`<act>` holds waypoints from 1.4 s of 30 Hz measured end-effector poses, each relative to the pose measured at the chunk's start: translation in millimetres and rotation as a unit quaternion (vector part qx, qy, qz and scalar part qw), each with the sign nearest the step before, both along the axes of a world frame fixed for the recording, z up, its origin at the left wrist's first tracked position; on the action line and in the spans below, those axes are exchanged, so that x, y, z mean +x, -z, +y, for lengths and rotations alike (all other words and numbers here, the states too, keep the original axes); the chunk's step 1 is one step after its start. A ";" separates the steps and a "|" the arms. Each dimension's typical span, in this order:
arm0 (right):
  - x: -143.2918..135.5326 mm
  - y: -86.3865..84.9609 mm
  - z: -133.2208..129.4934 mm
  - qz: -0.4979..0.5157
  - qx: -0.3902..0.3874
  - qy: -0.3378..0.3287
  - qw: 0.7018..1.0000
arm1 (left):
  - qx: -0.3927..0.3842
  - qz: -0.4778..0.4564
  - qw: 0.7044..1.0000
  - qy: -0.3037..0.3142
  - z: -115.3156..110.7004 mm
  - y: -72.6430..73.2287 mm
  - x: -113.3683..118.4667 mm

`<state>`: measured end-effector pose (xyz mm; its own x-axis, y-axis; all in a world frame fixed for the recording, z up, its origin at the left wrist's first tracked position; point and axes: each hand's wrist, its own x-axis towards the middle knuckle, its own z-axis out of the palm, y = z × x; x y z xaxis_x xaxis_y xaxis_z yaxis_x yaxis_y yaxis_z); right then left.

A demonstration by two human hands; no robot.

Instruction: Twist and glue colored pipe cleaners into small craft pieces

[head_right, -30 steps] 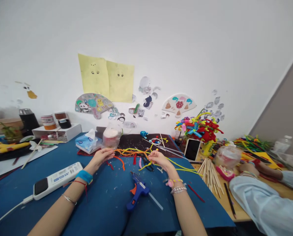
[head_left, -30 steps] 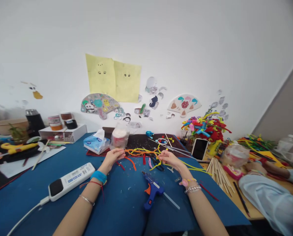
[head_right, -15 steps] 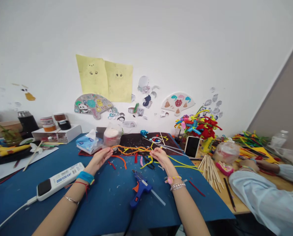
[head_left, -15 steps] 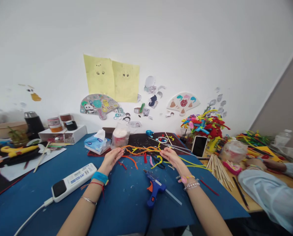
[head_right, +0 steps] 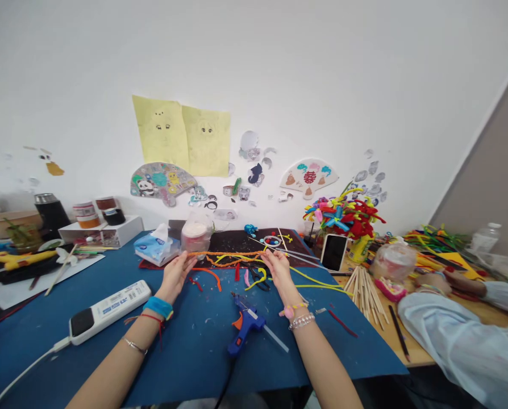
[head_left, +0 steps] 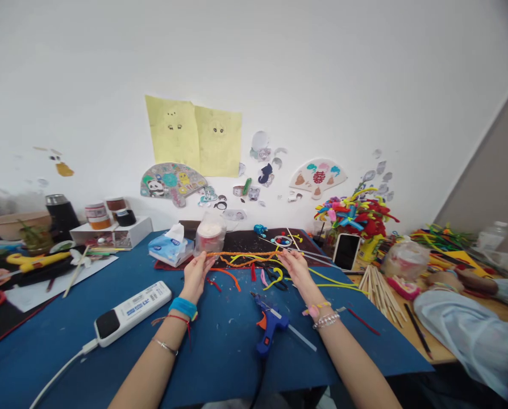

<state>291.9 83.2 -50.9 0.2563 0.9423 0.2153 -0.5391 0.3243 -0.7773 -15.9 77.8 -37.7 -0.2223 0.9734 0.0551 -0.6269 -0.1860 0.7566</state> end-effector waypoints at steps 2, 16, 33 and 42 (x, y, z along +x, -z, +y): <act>-4.3 -7.8 -3.2 0.019 0.025 -0.006 0.999 | 0.021 -0.017 1.000 0.004 -2.0 -2.6 4.6; -25.9 -30.8 -32.2 0.059 0.081 -0.155 0.983 | 0.078 -0.059 0.994 0.053 -11.8 -12.5 1.7; -33.2 -12.9 -26.3 0.019 0.032 -0.213 0.976 | -0.008 0.025 0.998 -0.059 24.4 14.6 -16.4; -17.1 3.7 -2.8 0.003 -0.002 -0.106 0.994 | -0.035 0.179 0.977 -0.114 29.4 16.3 -11.0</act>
